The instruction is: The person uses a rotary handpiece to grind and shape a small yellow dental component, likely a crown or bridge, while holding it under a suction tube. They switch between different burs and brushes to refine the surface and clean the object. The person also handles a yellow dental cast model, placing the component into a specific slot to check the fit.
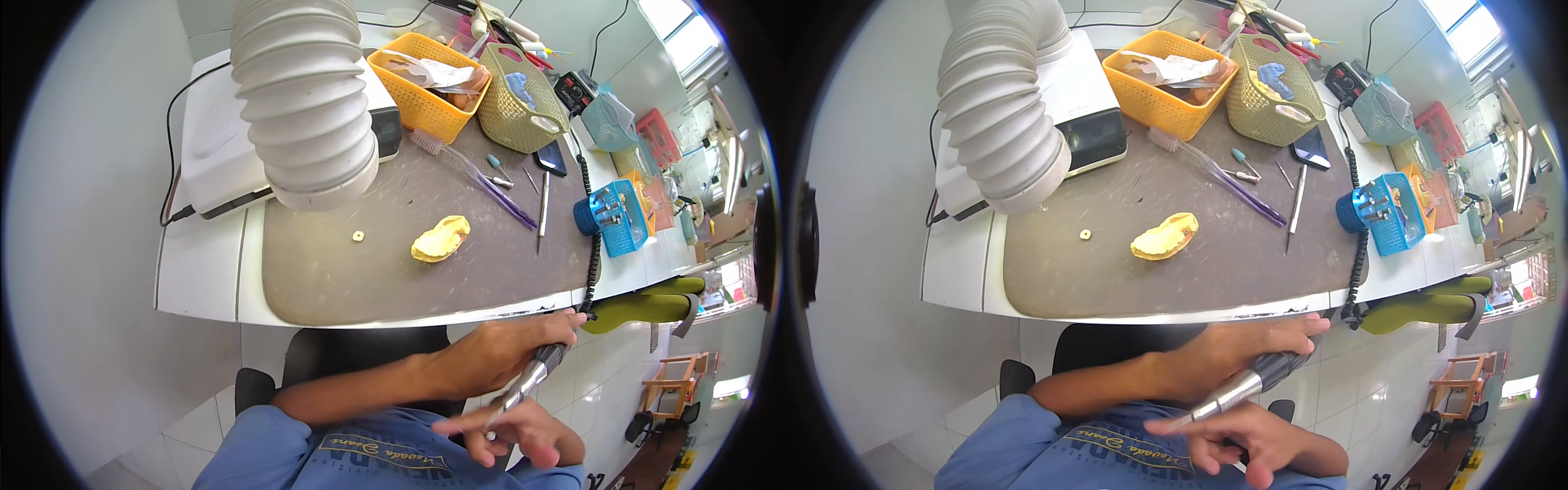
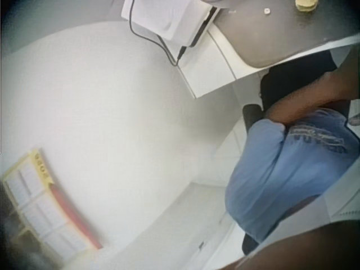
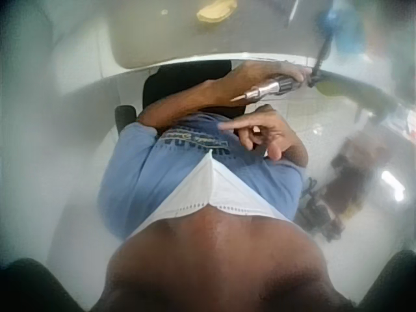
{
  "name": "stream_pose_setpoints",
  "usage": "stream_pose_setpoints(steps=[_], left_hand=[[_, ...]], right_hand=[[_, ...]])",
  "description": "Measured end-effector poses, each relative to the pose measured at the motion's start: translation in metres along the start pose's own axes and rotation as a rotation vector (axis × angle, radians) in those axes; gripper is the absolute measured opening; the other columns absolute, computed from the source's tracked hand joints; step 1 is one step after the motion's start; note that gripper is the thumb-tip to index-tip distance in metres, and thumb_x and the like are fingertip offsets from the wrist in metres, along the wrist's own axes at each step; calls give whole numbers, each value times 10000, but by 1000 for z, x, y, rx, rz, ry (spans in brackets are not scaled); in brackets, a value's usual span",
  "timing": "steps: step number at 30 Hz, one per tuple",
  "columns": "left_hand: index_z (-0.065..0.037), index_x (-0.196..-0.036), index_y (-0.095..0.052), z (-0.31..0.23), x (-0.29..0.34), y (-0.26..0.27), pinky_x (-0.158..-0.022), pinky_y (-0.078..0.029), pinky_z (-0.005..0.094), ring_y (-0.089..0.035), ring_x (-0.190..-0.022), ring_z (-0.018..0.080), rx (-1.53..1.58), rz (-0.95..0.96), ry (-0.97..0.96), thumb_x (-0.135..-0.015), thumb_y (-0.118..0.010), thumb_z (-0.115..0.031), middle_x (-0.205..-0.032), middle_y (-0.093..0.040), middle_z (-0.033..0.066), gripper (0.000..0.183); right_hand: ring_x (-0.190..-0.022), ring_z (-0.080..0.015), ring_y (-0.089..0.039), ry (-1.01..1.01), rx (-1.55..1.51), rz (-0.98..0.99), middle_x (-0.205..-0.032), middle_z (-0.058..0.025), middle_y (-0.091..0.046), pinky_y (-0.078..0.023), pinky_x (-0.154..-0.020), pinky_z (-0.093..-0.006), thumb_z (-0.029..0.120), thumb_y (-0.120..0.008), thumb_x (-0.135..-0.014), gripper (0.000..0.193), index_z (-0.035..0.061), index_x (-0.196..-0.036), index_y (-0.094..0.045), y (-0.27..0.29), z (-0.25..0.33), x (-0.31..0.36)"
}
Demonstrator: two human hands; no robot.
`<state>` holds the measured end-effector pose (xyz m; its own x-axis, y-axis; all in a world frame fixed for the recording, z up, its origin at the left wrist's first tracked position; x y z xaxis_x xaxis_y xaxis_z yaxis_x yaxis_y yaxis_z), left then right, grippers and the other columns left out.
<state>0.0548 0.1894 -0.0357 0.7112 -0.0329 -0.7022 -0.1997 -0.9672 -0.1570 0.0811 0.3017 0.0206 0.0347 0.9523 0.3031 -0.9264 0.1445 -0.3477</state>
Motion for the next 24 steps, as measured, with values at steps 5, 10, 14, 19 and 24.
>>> stream_pose_setpoints(steps=[5, 10, 14, 19, 24], left_hand=[[-21, -1151, -572, -18, 4, 13, -1038, -501, 392, -550, -1284, 323, -518, 200, -285, -877, -573, -161, -1352, -578, 156, 307], [-18, -1140, -650, -68, 10, 41, -915, -558, 358, -646, -1095, 318, -830, 113, -256, -814, -662, -106, -1232, -647, 144, 338], [-73, -1083, -731, -119, 27, 102, -691, -535, 306, -624, -802, 240, -1281, -123, 90, -783, -708, -35, -1087, -677, 124, 303], [-35, -1041, -722, -124, 9, 144, -672, -495, 307, -593, -728, 197, -1252, -262, 562, -810, -707, 33, -871, -666, 74, 242], [-13, -974, -703, -104, 7, 149, -689, -504, 339, -630, -747, 246, -1164, -207, 587, -816, -734, -8, -853, -679, 96, 160]], right_hand=[[-556, -102, -431, 532, -566, 250, -732, -69, -570, -303, -490, -234, 577, -558, -904, 725, -91, -1178, -614, 2, -45, -33], [-612, -169, -537, 333, -463, 390, -764, -121, -663, -394, -534, -280, 292, -654, -940, 339, -39, -950, -729, -5, -21, -51], [-521, -183, -580, 655, -71, 262, -712, -130, -637, -425, -437, -282, 154, -738, -885, 294, -109, -999, -671, 8, 17, -67], [-662, -136, -658, 566, 23, -286, -792, -95, -704, -477, -579, -240, 47, -837, -746, 234, 7, -900, -665, 39, 29, -61], [-601, -111, -593, 539, 253, -514, -735, -110, -638, -485, -560, -236, 103, -836, -725, 297, -11, -890, -618, 54, 38, -82]])
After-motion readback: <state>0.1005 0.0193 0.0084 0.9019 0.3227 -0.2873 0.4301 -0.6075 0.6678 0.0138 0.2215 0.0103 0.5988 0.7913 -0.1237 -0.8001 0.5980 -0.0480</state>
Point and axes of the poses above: each hand's wrist, its own x-axis away from the middle knuckle, its own y-axis out of the back of the hand, z = x × y, the point moved 3 cm from there along -x, towards the middle knuckle
